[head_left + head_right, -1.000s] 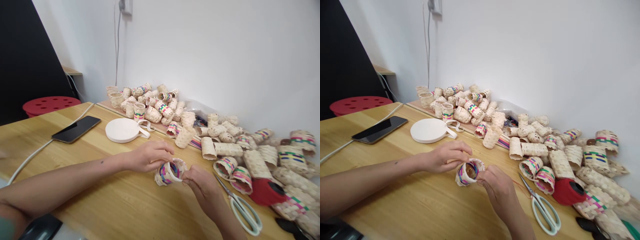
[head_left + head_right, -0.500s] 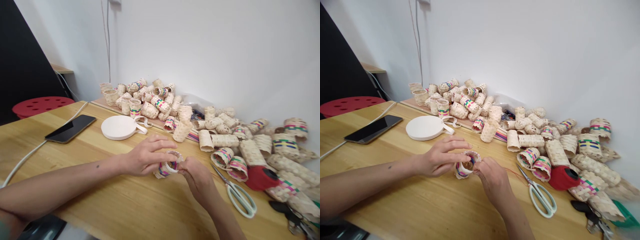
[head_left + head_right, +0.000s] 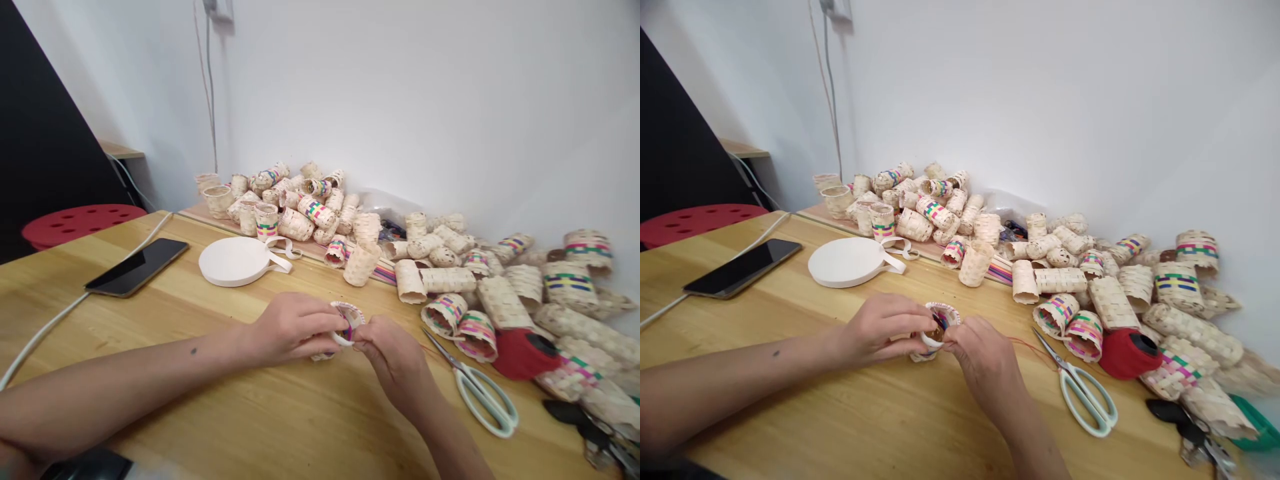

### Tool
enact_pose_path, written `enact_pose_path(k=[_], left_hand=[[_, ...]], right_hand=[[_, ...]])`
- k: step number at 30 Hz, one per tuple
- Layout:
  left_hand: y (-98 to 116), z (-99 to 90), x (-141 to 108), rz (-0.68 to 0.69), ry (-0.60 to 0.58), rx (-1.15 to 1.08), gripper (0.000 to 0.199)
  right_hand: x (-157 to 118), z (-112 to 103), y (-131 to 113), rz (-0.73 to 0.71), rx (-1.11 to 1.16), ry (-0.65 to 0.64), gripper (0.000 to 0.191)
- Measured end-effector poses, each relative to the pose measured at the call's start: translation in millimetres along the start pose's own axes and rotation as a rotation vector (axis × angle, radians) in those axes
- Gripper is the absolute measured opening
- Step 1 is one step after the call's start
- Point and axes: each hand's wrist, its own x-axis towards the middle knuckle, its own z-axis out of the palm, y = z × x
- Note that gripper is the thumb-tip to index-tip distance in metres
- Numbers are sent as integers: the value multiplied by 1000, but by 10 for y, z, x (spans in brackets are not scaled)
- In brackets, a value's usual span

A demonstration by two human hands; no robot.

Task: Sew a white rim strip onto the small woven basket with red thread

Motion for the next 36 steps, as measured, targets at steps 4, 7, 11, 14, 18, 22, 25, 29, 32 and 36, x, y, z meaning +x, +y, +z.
enact_pose_path(k=[4, 7, 11, 14, 18, 22, 25, 29, 32, 36], left_hand=[[44, 52, -10, -92, -80, -61, 9], [76, 62, -10, -105, -84, -74, 8], [91, 72, -8, -110, -63, -89, 8], [90, 80, -17, -121, -55, -98, 9], [47, 83, -39, -100, -40, -107, 7], [-70, 56, -55, -110, -16, -180, 8], [-174, 13, -75, -330, 31, -286, 15], [-284, -25, -107, -663, 61, -349, 21], [-304, -20, -120, -685, 51, -362, 20], [-254, 38, -134, -463, 30, -367, 18]], right_hand=[[-6, -1, -3, 28, 34, -14, 22], [-4, -10, -3, 22, 37, -29, 24], [-1, 1, -1, 20, 43, -28, 22], [-4, 21, -13, 14, 58, -26, 19], [-38, 1, -3, 39, 83, 51, 13], [-84, -43, 167, 347, 33, 234, 24], [-101, -28, 356, 569, -121, 210, 31], [-138, -143, 543, 555, -255, -14, 29], [-277, -470, 599, 627, -354, -63, 33], [-781, -886, 682, 774, -463, -145, 28]])
